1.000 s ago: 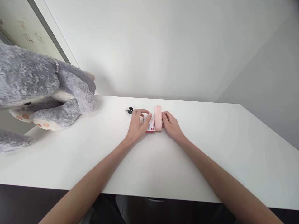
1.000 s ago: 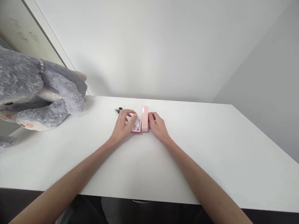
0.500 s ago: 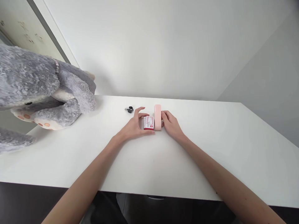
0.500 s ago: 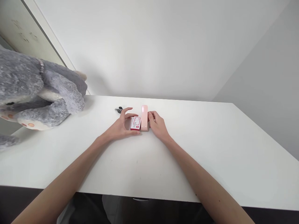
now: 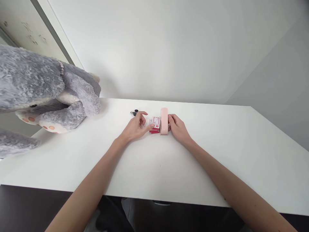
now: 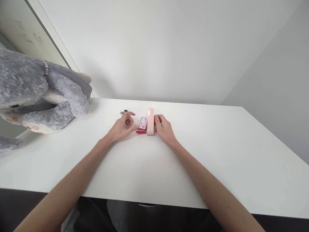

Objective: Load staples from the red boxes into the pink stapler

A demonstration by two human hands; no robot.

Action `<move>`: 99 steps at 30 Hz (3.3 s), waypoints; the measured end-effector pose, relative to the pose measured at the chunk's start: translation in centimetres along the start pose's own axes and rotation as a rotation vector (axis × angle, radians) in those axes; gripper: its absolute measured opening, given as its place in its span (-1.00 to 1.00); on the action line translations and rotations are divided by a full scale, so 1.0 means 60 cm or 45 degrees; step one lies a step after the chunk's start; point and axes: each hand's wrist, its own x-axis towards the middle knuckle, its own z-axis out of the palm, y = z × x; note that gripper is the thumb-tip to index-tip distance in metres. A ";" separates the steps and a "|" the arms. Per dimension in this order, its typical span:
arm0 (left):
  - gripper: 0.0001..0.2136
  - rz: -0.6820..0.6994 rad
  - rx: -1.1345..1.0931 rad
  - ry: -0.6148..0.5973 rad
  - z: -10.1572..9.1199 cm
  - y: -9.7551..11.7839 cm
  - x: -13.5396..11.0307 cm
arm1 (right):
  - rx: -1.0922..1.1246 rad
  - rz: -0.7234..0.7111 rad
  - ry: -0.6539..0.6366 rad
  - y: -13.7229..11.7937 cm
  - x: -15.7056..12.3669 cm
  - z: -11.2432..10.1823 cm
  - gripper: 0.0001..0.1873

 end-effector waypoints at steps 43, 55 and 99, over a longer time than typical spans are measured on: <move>-0.49 0.104 -0.091 0.066 0.028 0.017 -0.003 | 0.010 -0.006 -0.002 -0.001 0.000 0.000 -0.59; -0.58 0.044 0.364 0.486 0.019 -0.017 0.009 | 0.029 -0.008 -0.007 -0.003 -0.002 0.000 -0.62; -0.42 0.235 0.447 0.053 0.029 -0.013 0.002 | -0.016 -0.015 -0.004 -0.002 -0.001 0.000 -0.60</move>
